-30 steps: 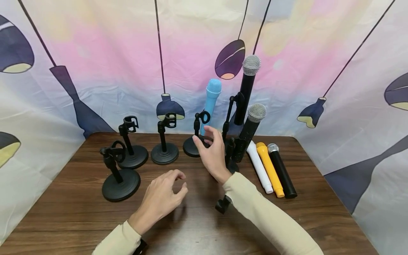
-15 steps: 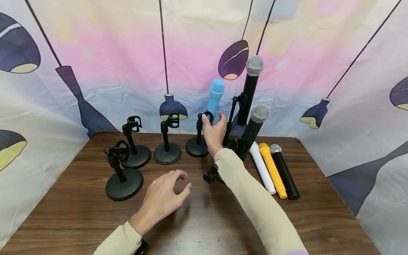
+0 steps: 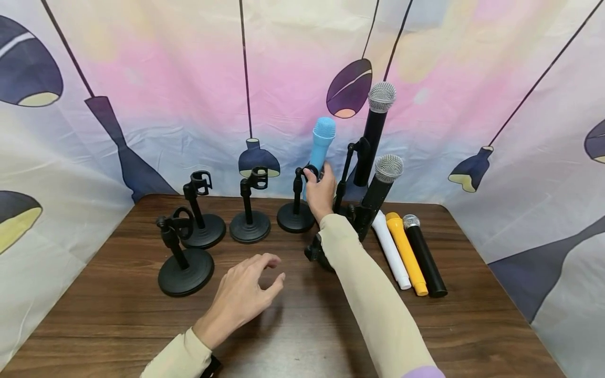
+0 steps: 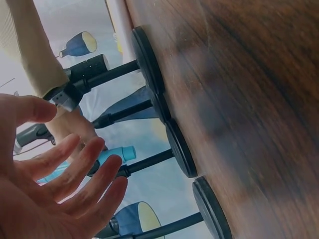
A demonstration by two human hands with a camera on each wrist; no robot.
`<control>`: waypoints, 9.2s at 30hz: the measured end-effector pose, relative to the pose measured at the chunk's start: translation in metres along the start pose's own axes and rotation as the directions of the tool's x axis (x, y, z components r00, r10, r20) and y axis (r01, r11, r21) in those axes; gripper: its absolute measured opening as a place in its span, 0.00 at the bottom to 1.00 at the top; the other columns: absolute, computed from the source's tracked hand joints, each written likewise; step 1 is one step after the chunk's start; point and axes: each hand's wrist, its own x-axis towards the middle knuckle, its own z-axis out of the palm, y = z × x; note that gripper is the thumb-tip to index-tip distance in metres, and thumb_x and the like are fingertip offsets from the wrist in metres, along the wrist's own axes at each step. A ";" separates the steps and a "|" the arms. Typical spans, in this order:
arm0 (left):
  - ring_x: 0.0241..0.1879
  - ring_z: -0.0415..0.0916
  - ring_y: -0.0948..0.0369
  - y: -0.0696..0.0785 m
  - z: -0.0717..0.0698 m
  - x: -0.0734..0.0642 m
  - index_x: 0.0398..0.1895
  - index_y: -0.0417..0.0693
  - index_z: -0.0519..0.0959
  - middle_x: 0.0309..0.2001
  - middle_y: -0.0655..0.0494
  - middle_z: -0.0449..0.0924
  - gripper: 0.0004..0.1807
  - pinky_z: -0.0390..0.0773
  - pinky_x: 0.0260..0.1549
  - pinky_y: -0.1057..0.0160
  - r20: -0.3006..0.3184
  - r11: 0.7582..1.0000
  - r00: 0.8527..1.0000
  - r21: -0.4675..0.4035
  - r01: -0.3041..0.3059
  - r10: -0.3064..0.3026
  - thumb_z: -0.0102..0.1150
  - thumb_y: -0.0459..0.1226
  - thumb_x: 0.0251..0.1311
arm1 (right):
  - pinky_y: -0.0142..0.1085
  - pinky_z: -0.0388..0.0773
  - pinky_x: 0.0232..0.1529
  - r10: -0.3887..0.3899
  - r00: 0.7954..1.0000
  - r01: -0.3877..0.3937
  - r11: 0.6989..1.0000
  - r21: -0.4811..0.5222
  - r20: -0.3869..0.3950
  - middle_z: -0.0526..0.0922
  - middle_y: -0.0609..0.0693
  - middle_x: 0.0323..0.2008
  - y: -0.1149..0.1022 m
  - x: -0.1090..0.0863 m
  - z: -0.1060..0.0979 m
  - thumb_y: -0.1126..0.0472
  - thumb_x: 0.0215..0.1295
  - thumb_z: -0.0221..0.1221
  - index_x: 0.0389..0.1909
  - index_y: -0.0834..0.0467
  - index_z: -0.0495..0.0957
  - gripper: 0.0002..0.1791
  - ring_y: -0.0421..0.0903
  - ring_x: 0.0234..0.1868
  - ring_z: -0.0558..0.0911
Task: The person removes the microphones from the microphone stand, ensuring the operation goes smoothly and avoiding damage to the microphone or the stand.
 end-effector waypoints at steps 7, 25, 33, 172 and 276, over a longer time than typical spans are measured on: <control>0.38 0.83 0.57 0.002 0.002 0.001 0.46 0.59 0.84 0.43 0.64 0.84 0.10 0.80 0.34 0.52 0.006 1.000 1.000 -0.003 0.001 -0.001 0.66 0.46 0.64 | 0.48 0.77 0.54 -0.055 0.998 0.056 0.996 -0.062 0.027 0.78 0.59 0.54 0.002 0.001 -0.005 0.57 0.77 0.56 0.66 0.62 0.70 0.21 0.54 0.52 0.80; 0.51 0.81 0.49 -0.010 -0.007 0.018 0.71 0.49 0.72 0.66 0.45 0.74 0.23 0.79 0.45 0.44 -0.004 0.986 0.998 -0.158 -0.056 0.056 0.53 0.35 0.75 | 0.48 0.77 0.43 -0.124 0.991 0.131 0.981 -0.140 0.059 0.78 0.59 0.43 -0.004 -0.025 -0.016 0.56 0.77 0.57 0.56 0.63 0.73 0.16 0.54 0.39 0.80; 0.57 0.78 0.47 -0.004 -0.011 0.039 0.74 0.49 0.69 0.69 0.45 0.71 0.25 0.78 0.47 0.44 -0.010 0.972 0.998 -0.227 -0.059 0.058 0.55 0.36 0.75 | 0.46 0.82 0.47 -0.138 0.986 0.148 0.982 -0.114 0.094 0.80 0.58 0.44 -0.009 -0.044 -0.026 0.57 0.76 0.58 0.55 0.62 0.73 0.15 0.52 0.45 0.84; 0.23 0.73 0.67 0.009 -0.010 0.048 0.66 0.42 0.77 0.46 0.50 0.84 0.22 0.70 0.19 0.68 -0.174 0.949 0.943 -0.093 -0.303 0.284 0.61 0.31 0.70 | 0.42 0.79 0.49 -0.295 0.792 0.305 0.950 0.071 0.535 0.79 0.62 0.48 -0.076 -0.062 -0.151 0.65 0.78 0.53 0.70 0.64 0.56 0.26 0.53 0.49 0.82; 0.69 0.67 0.49 0.076 0.051 0.140 0.79 0.51 0.59 0.71 0.46 0.67 0.31 0.69 0.64 0.47 0.168 0.847 0.962 -0.522 -0.098 0.214 0.52 0.43 0.77 | 0.34 0.62 0.17 0.266 0.902 0.100 0.639 -0.763 0.341 0.67 0.45 0.11 0.060 -0.095 -0.208 0.49 0.59 0.74 0.21 0.59 0.77 0.21 0.42 0.13 0.68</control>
